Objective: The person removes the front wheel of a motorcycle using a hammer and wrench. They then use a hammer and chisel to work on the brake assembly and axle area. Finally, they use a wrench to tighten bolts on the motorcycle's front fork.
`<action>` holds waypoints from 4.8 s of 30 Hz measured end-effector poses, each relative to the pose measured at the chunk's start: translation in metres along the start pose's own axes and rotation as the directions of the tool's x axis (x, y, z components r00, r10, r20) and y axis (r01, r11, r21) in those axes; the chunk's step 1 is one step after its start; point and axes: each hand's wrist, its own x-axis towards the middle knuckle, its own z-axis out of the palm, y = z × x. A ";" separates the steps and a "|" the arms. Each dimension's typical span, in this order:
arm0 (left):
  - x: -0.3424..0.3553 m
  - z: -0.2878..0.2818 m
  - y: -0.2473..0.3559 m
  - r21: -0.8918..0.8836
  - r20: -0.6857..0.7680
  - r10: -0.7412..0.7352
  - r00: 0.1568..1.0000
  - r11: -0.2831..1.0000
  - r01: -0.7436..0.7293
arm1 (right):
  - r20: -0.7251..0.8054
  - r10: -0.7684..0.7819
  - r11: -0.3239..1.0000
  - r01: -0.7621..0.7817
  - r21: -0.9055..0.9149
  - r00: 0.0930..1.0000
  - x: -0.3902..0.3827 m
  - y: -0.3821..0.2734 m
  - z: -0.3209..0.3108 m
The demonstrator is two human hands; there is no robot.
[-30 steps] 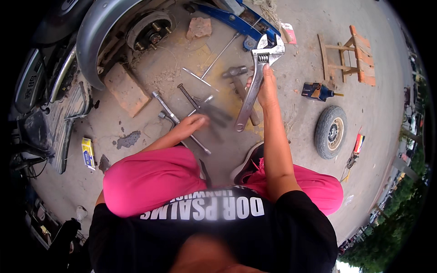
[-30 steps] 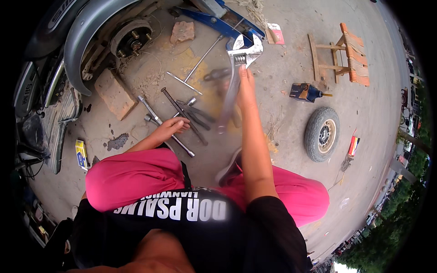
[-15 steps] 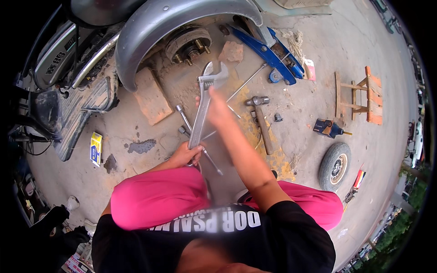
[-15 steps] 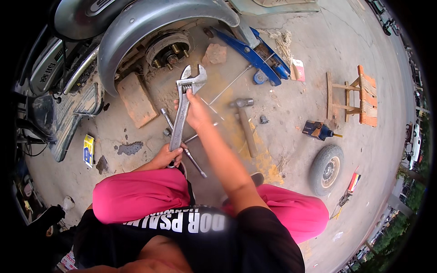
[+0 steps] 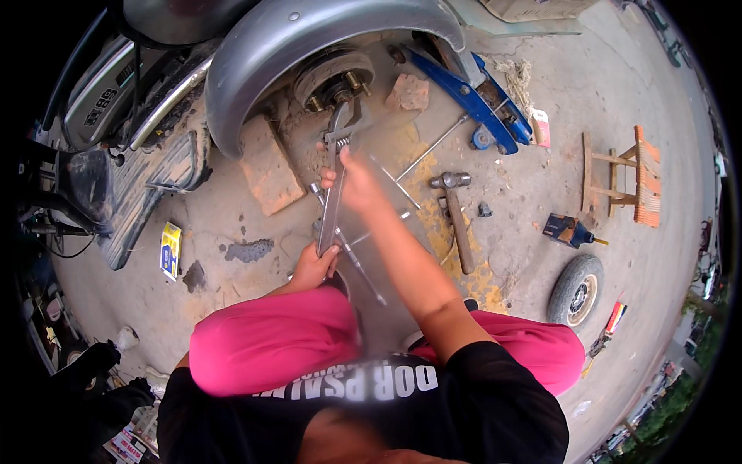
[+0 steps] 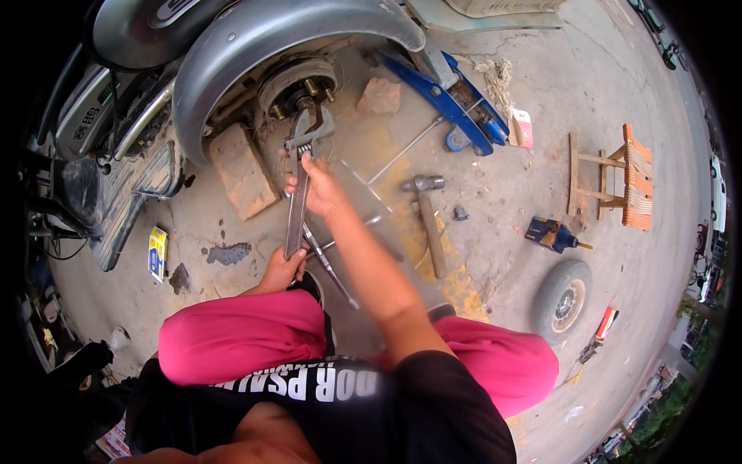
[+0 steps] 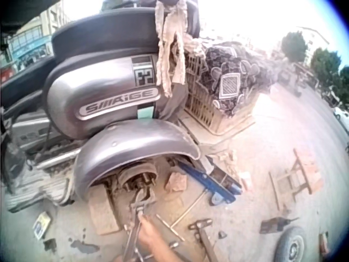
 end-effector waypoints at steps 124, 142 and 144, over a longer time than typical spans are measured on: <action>-0.038 0.033 0.057 0.036 0.226 -0.040 0.973 0.999 0.033 | -0.178 0.099 0.991 -0.080 0.107 0.979 0.014 -0.016 0.015; -0.047 0.025 0.066 -0.018 0.222 -0.011 0.975 1.000 0.016 | -0.060 0.088 0.973 -0.073 0.219 0.994 0.011 -0.013 0.024; -0.048 0.024 0.070 -0.015 0.229 -0.016 0.973 1.000 0.020 | -0.115 0.095 0.981 -0.074 0.179 0.989 0.013 -0.010 0.021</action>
